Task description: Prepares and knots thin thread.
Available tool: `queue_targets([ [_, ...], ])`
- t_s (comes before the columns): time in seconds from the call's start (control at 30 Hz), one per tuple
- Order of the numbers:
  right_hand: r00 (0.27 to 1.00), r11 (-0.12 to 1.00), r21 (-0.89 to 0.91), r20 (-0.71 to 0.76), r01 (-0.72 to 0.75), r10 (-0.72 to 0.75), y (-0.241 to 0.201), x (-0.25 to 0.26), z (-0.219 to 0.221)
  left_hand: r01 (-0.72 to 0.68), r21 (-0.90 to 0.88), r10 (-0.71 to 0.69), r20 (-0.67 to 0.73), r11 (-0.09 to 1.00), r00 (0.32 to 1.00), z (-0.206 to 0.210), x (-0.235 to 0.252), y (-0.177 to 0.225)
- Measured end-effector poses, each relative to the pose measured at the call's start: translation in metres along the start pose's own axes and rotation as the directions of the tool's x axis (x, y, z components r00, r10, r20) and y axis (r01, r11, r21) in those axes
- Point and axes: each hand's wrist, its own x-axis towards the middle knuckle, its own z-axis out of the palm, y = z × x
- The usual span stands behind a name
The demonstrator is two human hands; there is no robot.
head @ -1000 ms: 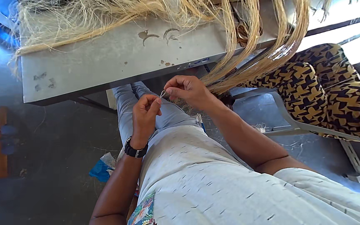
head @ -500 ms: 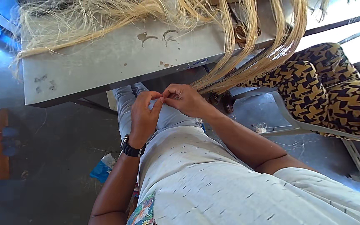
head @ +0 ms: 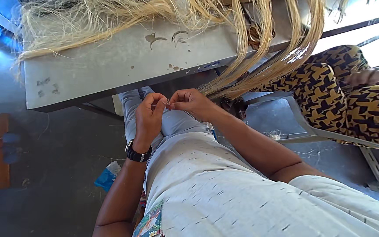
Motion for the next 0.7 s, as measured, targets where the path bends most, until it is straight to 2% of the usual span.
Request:
queue_targets([
  [0.33,0.998,1.0,0.011,-0.063,-0.003,0.004,-0.01,-0.007,0.006,-0.008,-0.074,0.01,0.027,0.997,1.0,0.006,-0.001,-0.004],
  [0.6,0.996,0.969,0.24,-0.054,-0.054,0.069,0.0,-0.003,0.002,0.015,-0.065,-0.012,0.052,0.998,0.999,0.005,-0.001,-0.006],
  [0.7,0.996,0.979,0.198,-0.069,-0.05,0.065,-0.005,-0.008,0.008,0.011,-0.076,-0.005,0.077,0.997,0.997,0.002,-0.001,-0.003],
])
